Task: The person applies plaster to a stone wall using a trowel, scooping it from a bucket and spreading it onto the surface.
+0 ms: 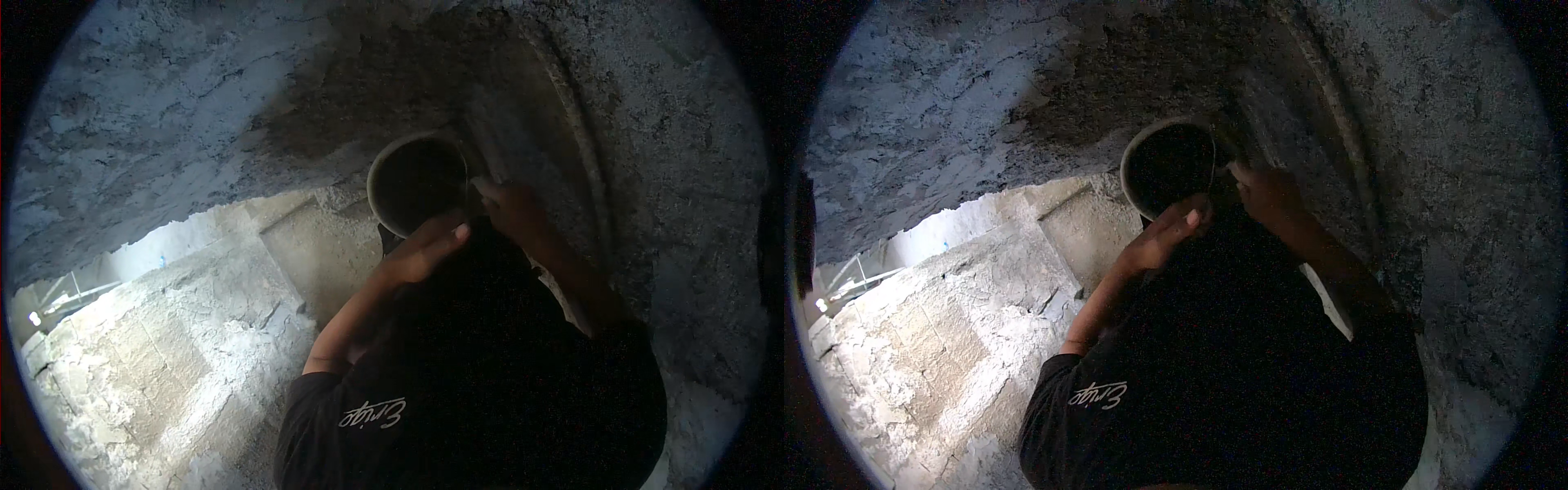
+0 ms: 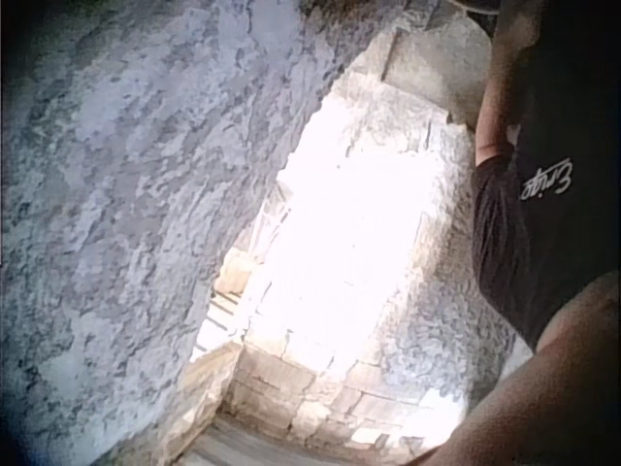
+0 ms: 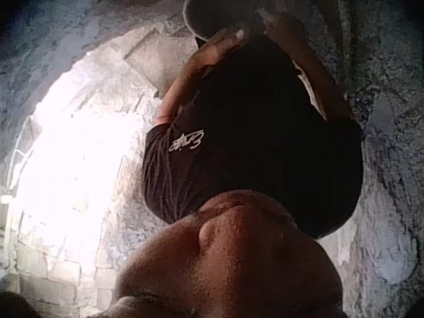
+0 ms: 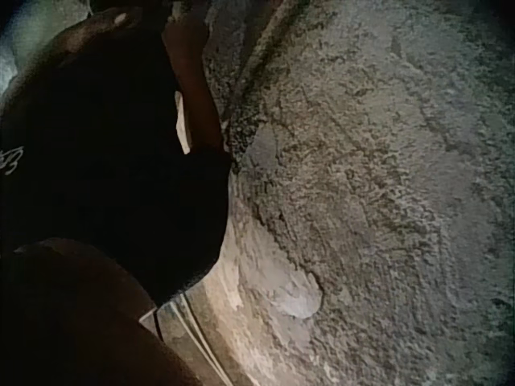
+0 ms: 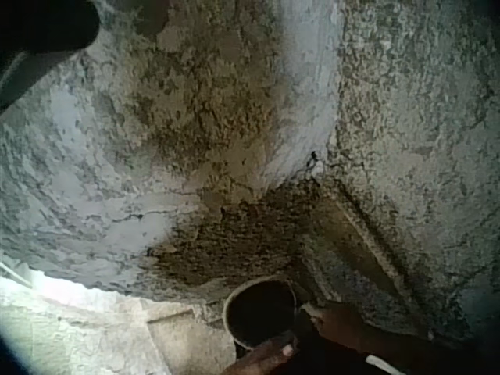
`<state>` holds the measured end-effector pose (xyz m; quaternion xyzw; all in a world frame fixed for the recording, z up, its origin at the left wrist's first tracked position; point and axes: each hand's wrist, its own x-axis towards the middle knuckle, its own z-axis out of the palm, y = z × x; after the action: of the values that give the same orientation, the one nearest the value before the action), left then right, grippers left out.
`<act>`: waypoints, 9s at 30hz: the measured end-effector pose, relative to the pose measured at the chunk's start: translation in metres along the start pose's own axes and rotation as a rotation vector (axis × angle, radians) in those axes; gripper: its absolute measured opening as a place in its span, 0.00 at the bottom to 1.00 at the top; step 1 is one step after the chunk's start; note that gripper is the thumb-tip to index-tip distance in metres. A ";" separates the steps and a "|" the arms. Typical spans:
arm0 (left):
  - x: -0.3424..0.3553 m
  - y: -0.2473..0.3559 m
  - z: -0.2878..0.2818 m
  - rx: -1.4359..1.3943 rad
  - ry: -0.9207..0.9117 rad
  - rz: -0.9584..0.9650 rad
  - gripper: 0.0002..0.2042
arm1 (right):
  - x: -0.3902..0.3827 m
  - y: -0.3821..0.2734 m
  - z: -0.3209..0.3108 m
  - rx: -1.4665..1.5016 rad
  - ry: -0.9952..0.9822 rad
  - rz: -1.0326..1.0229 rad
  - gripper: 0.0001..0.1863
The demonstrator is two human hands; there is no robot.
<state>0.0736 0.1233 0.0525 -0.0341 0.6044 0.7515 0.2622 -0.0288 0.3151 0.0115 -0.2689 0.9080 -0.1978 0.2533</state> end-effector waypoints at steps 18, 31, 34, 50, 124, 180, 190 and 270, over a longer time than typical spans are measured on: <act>0.005 0.001 0.008 0.133 -0.019 -0.031 0.24 | -0.011 0.030 0.009 0.317 0.025 0.047 0.24; -0.005 -0.003 0.009 0.137 0.158 -0.152 0.32 | -0.009 0.013 0.029 0.197 -0.209 -0.089 0.21; -0.006 -0.001 0.008 0.201 0.162 -0.202 0.31 | -0.011 0.008 0.016 0.106 -0.109 -0.040 0.19; -0.002 -0.006 0.003 0.002 -0.082 -0.018 0.29 | 0.006 -0.004 0.020 -0.013 -0.204 -0.174 0.19; 0.030 0.004 0.015 0.426 -0.209 -0.132 0.24 | -0.014 0.030 0.025 0.133 -0.108 0.146 0.20; 0.008 -0.007 -0.009 0.371 -0.036 -0.069 0.18 | -0.005 -0.007 0.004 -0.159 -0.396 0.003 0.21; 0.016 0.004 -0.010 0.504 -0.019 0.091 0.20 | 0.010 0.007 0.049 0.063 -0.118 0.044 0.26; 0.020 -0.003 0.014 0.586 -0.063 -0.040 0.24 | -0.020 0.024 -0.001 -0.094 -0.205 -0.040 0.21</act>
<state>0.0614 0.1439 0.0459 0.0546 0.7865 0.5402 0.2945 -0.0244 0.3458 0.0078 -0.3174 0.8799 -0.1317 0.3280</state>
